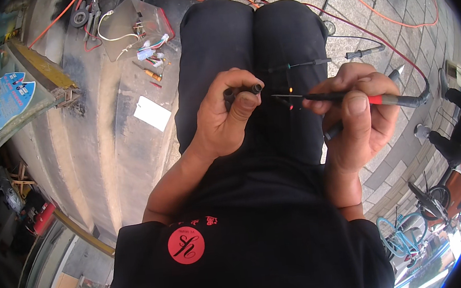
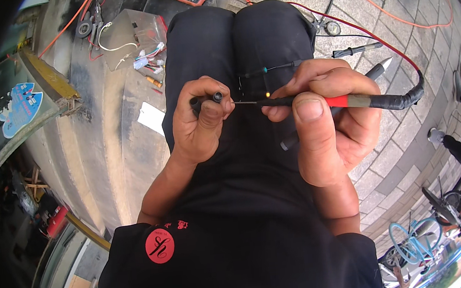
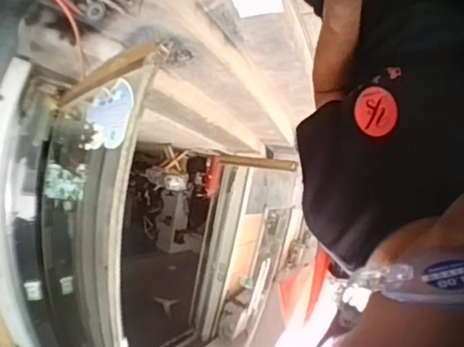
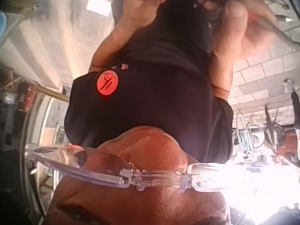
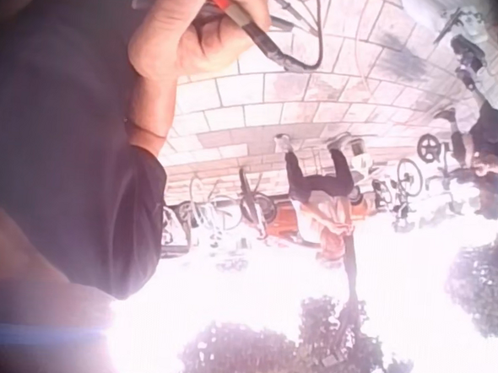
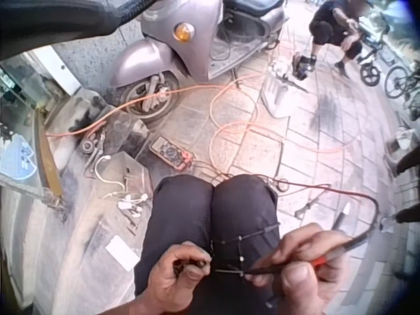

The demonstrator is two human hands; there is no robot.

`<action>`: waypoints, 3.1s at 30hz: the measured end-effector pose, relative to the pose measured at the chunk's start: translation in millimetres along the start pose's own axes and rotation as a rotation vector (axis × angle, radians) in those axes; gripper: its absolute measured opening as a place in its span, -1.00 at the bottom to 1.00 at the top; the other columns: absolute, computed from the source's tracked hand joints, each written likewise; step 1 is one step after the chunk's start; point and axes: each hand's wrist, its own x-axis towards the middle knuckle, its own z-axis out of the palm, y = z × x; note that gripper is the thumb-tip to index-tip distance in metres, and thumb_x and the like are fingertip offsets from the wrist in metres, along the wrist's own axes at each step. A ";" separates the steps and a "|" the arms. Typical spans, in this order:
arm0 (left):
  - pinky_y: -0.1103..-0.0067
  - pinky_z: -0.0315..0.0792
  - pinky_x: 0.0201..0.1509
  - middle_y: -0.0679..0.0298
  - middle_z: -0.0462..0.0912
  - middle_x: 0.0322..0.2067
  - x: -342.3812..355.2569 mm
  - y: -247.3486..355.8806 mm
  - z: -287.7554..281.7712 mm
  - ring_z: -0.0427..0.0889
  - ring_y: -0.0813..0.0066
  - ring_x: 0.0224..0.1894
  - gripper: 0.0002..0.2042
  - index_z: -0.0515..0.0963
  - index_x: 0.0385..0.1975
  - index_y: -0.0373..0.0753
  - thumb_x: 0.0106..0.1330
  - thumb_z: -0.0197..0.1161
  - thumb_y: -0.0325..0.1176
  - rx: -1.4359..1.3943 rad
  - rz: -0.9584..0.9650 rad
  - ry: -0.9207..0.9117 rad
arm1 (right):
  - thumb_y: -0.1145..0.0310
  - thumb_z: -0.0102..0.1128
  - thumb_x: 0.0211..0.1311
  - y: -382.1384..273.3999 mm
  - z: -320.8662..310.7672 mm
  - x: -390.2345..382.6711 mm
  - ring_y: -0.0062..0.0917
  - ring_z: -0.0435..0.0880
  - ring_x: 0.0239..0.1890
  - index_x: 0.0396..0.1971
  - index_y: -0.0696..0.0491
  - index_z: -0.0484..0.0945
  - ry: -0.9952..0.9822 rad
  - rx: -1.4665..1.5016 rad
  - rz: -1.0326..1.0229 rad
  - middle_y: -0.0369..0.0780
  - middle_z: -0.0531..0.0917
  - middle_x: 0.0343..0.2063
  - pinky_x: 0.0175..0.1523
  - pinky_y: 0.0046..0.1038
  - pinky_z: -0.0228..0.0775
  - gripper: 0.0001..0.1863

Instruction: The person sits on the ground and uses a multimeter to test small wires. They then pick up a notepad and pen to draw a diagram, before returning to test the wires with the multimeter probes.

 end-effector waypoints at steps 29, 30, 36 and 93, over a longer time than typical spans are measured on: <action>0.69 0.36 -0.13 0.33 0.49 -0.26 -1.2 2.0 0.3 0.44 0.68 -0.28 -0.68 0.46 0.01 -0.33 0.63 0.21 -0.14 -0.052 -0.059 -0.013 | 0.68 0.21 0.39 13.7 9.3 2.6 -0.55 0.67 -0.34 0.02 0.25 0.46 -0.016 0.019 -0.089 0.02 0.62 -0.18 -0.17 -0.54 0.63 -0.74; 0.69 0.37 -0.12 0.32 0.49 -0.25 -1.2 2.0 -0.1 0.45 0.68 -0.28 -0.67 0.45 0.01 -0.33 0.63 0.21 -0.14 -0.056 -0.061 -0.016 | 0.69 0.21 0.38 13.6 10.0 2.7 -0.55 0.67 -0.34 0.01 0.26 0.46 -0.014 0.031 -0.087 0.02 0.63 -0.19 -0.18 -0.54 0.62 -0.74; 0.68 0.41 -0.11 0.30 0.49 -0.22 -1.1 1.3 -0.5 0.48 0.67 -0.26 -0.67 0.45 0.02 -0.34 0.63 0.21 -0.14 -0.082 -0.058 -0.021 | 0.46 0.25 0.49 10.7 7.7 1.9 -0.43 0.71 -0.31 0.00 0.16 0.43 -0.065 -0.056 -0.043 -0.02 0.58 -0.16 -0.18 -0.45 0.68 -0.77; 0.61 0.46 -0.06 0.21 0.47 -0.15 -5.5 -2.5 -6.3 0.49 0.59 -0.20 -0.69 0.42 0.06 -0.35 0.59 0.27 -0.24 0.049 -0.064 -0.070 | 0.65 0.25 0.32 -0.2 7.8 0.4 -0.47 0.64 -0.29 -0.04 0.26 0.48 -0.017 -0.100 -0.043 -0.03 0.65 -0.25 -0.19 -0.50 0.56 -0.75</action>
